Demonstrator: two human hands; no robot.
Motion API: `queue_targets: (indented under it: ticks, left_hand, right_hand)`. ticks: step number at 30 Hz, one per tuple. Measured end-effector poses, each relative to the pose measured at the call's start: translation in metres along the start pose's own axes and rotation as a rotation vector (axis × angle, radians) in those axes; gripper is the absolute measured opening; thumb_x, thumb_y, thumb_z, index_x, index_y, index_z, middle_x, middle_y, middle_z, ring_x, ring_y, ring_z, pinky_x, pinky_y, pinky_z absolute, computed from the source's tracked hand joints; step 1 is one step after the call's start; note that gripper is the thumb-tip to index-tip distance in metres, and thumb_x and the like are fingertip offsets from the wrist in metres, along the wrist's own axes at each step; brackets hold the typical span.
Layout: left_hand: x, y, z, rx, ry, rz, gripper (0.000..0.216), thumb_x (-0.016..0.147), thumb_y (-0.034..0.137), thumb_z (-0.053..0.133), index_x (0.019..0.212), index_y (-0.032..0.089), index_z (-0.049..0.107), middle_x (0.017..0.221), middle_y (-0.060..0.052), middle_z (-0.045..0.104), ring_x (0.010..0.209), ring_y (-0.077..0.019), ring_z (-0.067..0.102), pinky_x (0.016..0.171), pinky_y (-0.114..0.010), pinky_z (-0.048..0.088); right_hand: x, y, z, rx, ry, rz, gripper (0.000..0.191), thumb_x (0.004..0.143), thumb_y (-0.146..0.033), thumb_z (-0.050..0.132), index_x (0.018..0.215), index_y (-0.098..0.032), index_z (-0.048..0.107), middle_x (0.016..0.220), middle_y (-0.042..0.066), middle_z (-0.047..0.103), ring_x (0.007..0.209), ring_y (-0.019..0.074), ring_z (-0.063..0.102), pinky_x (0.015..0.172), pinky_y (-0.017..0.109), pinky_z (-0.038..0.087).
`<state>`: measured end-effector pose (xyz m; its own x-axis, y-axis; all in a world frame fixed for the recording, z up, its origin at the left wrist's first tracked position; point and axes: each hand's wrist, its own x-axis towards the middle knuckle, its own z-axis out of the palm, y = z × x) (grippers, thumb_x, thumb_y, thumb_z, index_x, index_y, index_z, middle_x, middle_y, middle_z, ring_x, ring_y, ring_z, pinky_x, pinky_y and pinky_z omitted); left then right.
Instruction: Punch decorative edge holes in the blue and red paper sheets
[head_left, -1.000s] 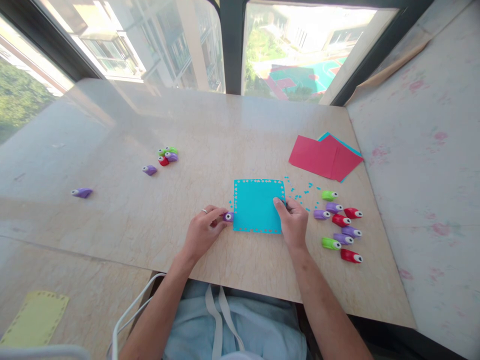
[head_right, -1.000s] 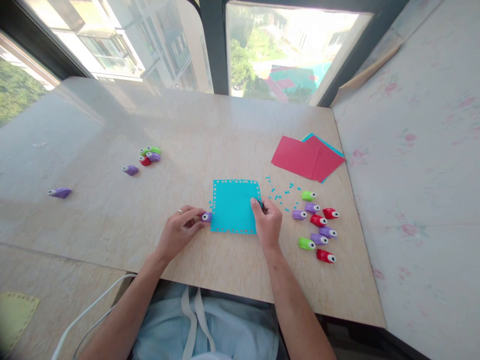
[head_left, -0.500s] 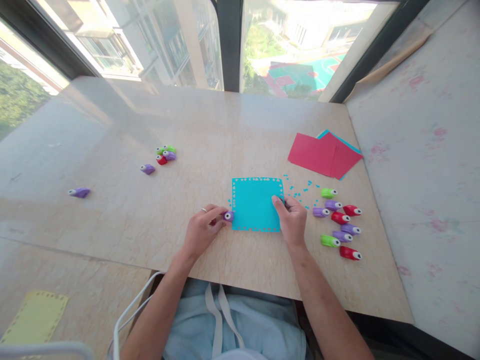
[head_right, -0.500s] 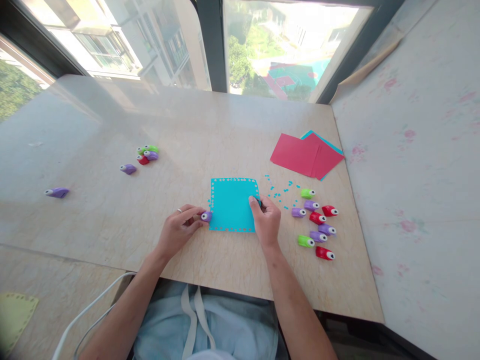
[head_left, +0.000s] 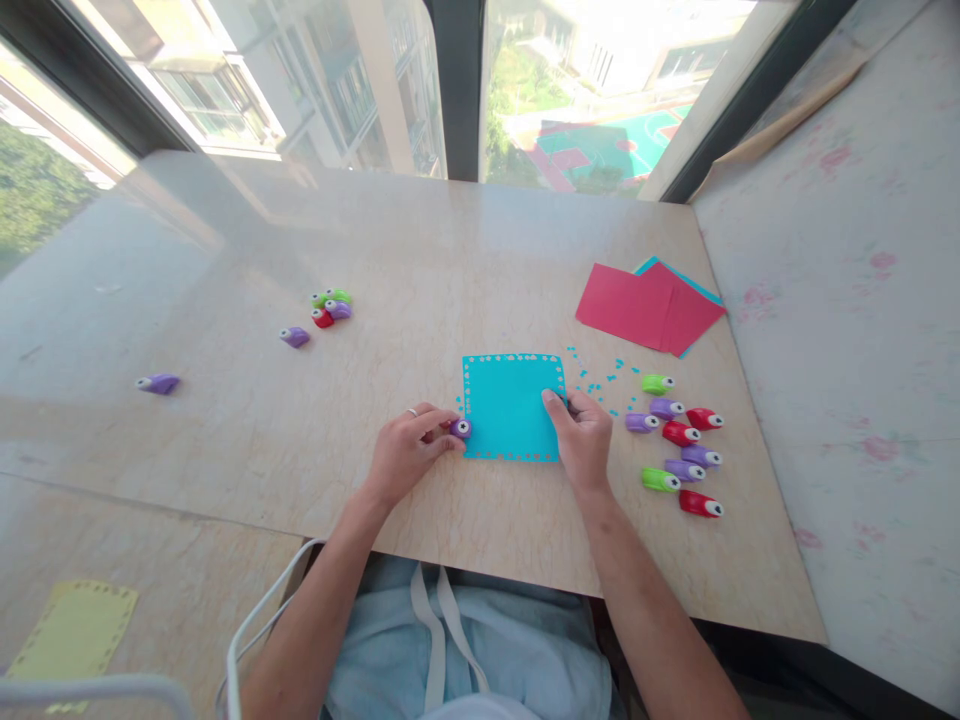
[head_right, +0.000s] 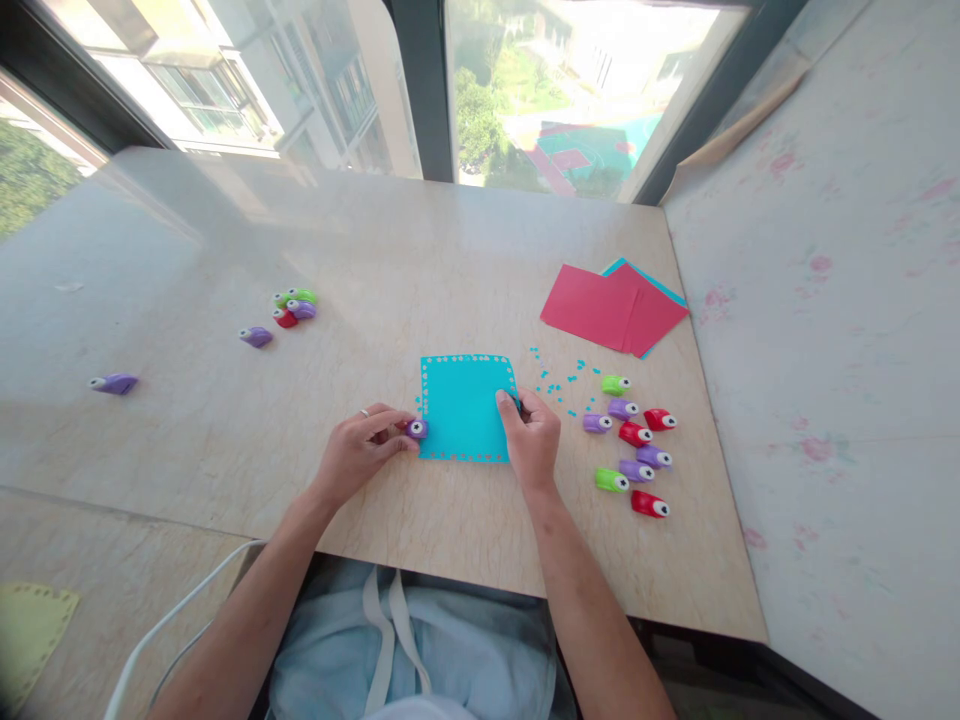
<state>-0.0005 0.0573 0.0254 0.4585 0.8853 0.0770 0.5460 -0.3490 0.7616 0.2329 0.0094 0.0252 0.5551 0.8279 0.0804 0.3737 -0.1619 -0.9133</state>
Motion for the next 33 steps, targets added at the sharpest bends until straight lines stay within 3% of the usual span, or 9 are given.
queue_targets:
  ticks: [13, 18, 21, 27, 30, 33]
  left_hand:
    - [-0.004, 0.002, -0.003, -0.045, -0.033, -0.032, 0.018, 0.089, 0.029, 0.063, 0.103, 0.024, 0.072, 0.089, -0.003, 0.070, 0.072, -0.0138, 0.061, 0.063, -0.024, 0.047]
    - [-0.003, 0.002, -0.001, -0.074, -0.051, -0.049, 0.020, 0.088, 0.032, 0.063, 0.104, 0.024, 0.072, 0.091, -0.004, 0.070, 0.070, -0.0137, 0.059, 0.064, -0.025, 0.047]
    - [-0.003, 0.008, -0.004, -0.154, -0.032, -0.135, 0.027, 0.085, 0.040, 0.066, 0.104, 0.021, 0.069, 0.087, -0.003, 0.069, 0.067, -0.0131, 0.057, 0.063, -0.024, 0.045]
    - [0.005, 0.024, -0.009, -0.159, 0.101, -0.361, 0.046, 0.085, 0.060, 0.057, 0.067, 0.018, 0.054, 0.059, 0.003, 0.049, 0.057, -0.0120, 0.045, 0.053, -0.023, 0.033]
    - [0.012, 0.029, -0.009, -0.064, -0.012, -0.399, 0.053, 0.081, 0.065, 0.056, 0.060, 0.019, 0.046, 0.056, 0.003, 0.045, 0.055, -0.0119, 0.043, 0.051, -0.024, 0.027]
    - [0.020, 0.029, -0.008, 0.044, -0.154, -0.427, 0.053, 0.078, 0.068, 0.057, 0.059, 0.019, 0.047, 0.056, 0.002, 0.048, 0.056, -0.0134, 0.045, 0.051, -0.024, 0.025]
  right_hand:
    - [-0.001, 0.002, 0.004, -0.029, -0.026, 0.028, 0.036, 0.083, -0.048, 0.058, 0.064, -0.018, 0.055, 0.057, -0.005, 0.034, 0.055, 0.0103, 0.031, 0.051, 0.024, 0.026]
    - [-0.001, 0.003, 0.005, -0.036, -0.030, 0.031, 0.036, 0.083, -0.050, 0.057, 0.069, -0.017, 0.060, 0.057, -0.005, 0.037, 0.056, 0.0112, 0.034, 0.053, 0.024, 0.029]
    - [-0.001, 0.004, 0.005, -0.041, -0.026, 0.032, 0.037, 0.083, -0.051, 0.057, 0.067, -0.018, 0.059, 0.057, -0.005, 0.036, 0.056, 0.0112, 0.033, 0.052, 0.024, 0.028]
    - [-0.001, 0.004, 0.005, -0.039, -0.030, 0.019, 0.036, 0.083, -0.050, 0.056, 0.070, -0.017, 0.061, 0.059, -0.004, 0.039, 0.057, 0.0115, 0.035, 0.053, 0.024, 0.030]
    - [0.000, 0.003, 0.005, -0.060, -0.016, -0.006, 0.036, 0.083, -0.049, 0.056, 0.067, -0.017, 0.060, 0.058, -0.004, 0.038, 0.057, 0.0116, 0.034, 0.053, 0.024, 0.029]
    - [0.000, 0.002, 0.005, -0.072, -0.009, -0.024, 0.036, 0.083, -0.049, 0.055, 0.065, -0.018, 0.057, 0.057, -0.004, 0.036, 0.057, 0.0114, 0.032, 0.053, 0.024, 0.028]
